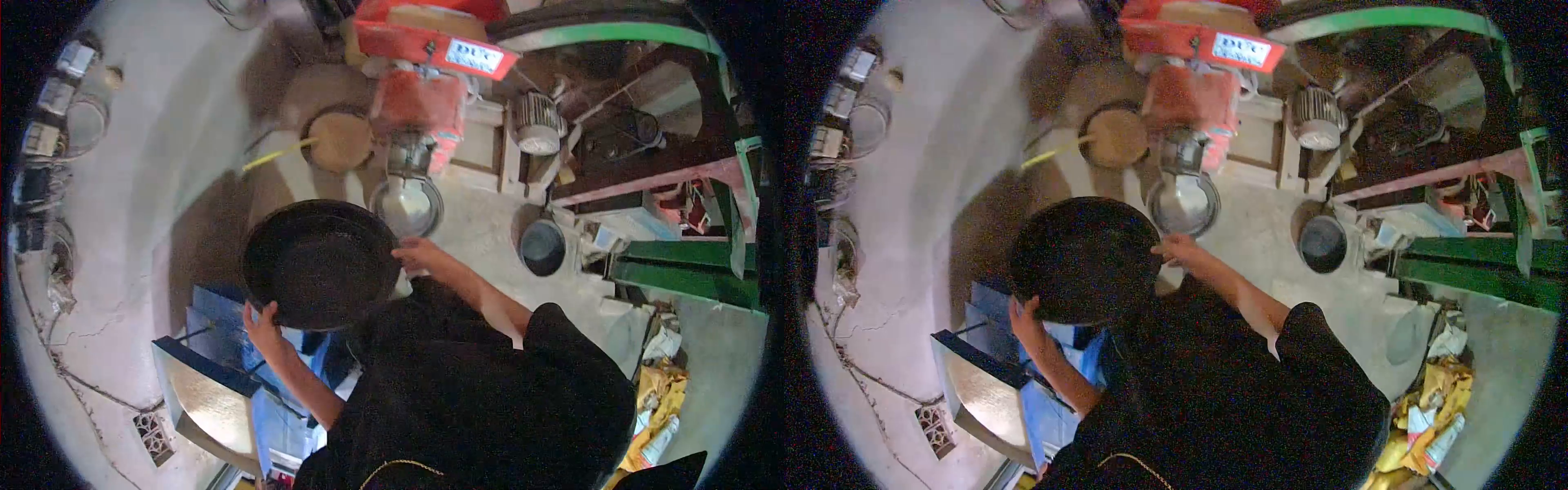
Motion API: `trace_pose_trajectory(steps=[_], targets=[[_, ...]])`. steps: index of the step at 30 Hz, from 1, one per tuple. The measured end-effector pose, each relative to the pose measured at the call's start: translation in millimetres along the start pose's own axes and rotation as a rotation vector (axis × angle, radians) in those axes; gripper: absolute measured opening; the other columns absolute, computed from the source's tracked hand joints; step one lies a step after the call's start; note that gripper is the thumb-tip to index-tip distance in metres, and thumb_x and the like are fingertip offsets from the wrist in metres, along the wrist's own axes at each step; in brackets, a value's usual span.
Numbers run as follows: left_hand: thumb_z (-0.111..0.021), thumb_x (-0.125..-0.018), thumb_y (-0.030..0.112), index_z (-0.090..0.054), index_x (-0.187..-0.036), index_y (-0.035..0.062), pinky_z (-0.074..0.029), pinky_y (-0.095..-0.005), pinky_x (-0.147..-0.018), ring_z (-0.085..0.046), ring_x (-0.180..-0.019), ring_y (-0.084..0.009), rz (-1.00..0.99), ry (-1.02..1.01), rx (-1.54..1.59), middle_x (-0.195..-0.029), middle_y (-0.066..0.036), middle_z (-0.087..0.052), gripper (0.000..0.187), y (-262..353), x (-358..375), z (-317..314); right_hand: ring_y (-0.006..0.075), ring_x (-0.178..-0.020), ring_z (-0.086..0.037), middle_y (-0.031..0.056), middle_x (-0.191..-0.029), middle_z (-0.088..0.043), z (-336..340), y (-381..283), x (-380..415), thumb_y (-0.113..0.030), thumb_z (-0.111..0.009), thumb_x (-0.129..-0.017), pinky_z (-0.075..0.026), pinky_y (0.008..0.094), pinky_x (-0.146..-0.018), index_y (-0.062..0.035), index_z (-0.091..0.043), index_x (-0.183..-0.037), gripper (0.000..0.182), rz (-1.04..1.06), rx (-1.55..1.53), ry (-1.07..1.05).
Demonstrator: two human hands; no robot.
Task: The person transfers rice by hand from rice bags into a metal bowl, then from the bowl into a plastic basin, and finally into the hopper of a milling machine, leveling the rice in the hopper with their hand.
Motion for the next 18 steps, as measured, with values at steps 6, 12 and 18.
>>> trace_pose_trajectory(steps=[6, 12, 18], targets=[[-0.064, -0.068, 0.000, -0.041, -0.125, -0.0025, -0.044, -0.0342, -0.084, -0.055, -0.096, -0.0248, -0.054, -0.002, -0.041, -0.107, -0.016, -0.058, 0.062, -10.2, 23.6, -38.5, 0.0164, -0.062, -0.058, 0.0096, -0.075, -0.062, 90.1, 0.7, 26.4, -0.015, -0.068, -0.079, -0.046, 0.0295, -0.062, 0.0021, -0.061, -0.100, 0.029, 0.315, 0.043, 0.100], [-0.063, -0.070, 0.000, -0.036, -0.121, -0.0009, -0.046, -0.0321, -0.070, -0.055, -0.077, -0.0203, -0.086, -0.031, -0.205, -0.087, -0.013, -0.059, 0.058, -104.8, -18.1, -54.5, 0.0174, -0.058, -0.058, 0.0096, -0.070, -0.063, 164.4, 38.7, 38.1, -0.026, -0.064, -0.082, -0.047, 0.0306, -0.060, 0.0021, -0.064, -0.083, 0.028, 0.171, 0.052, 0.563], [-0.063, -0.070, 0.002, -0.036, -0.112, -0.0036, -0.044, -0.0307, -0.067, -0.052, -0.076, -0.0184, 0.063, -0.036, -0.433, -0.091, -0.014, -0.053, 0.050, -230.5, -49.0, -116.1, 0.0182, -0.075, -0.062, 0.0105, -0.073, -0.064, 199.8, 151.2, 10.8, -0.033, -0.061, -0.084, -0.043, 0.0315, -0.079, -0.0012, -0.062, -0.082, 0.032, 0.050, -0.038, 0.517]])
Point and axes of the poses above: each hand's wrist, its own x-axis away from the middle knuckle, its own z-axis out of the back of the hand, y = z × x, the point moved 7 cm from there along -x, towards the middle knuckle
